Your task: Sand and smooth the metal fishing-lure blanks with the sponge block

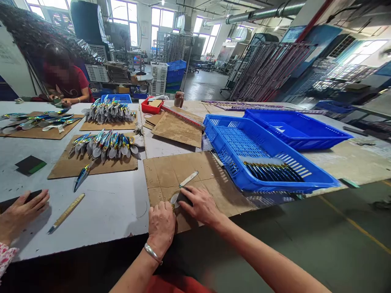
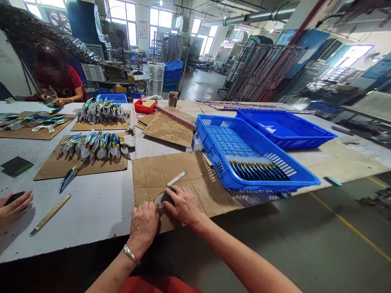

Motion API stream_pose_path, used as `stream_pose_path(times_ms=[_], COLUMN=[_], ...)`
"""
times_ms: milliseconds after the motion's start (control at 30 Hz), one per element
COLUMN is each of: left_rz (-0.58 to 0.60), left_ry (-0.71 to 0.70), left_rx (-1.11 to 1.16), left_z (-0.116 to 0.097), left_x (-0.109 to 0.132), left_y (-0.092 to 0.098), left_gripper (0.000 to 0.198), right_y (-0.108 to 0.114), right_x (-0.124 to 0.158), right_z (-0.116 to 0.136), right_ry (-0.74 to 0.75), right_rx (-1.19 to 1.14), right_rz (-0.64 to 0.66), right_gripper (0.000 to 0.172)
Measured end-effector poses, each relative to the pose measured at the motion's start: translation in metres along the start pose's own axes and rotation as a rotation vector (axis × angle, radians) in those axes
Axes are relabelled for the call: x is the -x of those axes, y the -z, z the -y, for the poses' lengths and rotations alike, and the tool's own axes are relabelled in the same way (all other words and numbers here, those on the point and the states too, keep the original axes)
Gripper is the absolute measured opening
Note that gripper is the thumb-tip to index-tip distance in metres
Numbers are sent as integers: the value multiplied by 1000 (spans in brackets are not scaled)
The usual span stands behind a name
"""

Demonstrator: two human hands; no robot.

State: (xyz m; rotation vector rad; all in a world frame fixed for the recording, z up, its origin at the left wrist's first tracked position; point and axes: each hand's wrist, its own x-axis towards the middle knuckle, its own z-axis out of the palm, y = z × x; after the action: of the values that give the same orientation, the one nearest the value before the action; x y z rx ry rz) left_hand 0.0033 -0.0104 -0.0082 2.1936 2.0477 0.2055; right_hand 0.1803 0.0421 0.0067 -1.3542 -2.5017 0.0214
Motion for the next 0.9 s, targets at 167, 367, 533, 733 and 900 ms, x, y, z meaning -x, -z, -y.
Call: stream_pose_path(times_ms=[167,367,533,733,900], left_rz=[12,24,30,6,-14], left_ry=[-10,0,-5,-1,3], left_rx=[-13,-11,-13,-11,-17], left_z=[0,-1,0,0,0], left_x=[0,0,0,0,0], left_y=[1,4,4,1,0], left_gripper=[20,13,20,14,14], right_y=[1,4,3,2,5], right_x=[3,-1,1,0,-1], right_z=[3,1,2,3,3], right_ry=[62,-40,93,-16,-3], right_rx=[-19,45,-24,40,29], right_rz=[12,7,37,0,47], right_gripper=[46,42,45,44,42])
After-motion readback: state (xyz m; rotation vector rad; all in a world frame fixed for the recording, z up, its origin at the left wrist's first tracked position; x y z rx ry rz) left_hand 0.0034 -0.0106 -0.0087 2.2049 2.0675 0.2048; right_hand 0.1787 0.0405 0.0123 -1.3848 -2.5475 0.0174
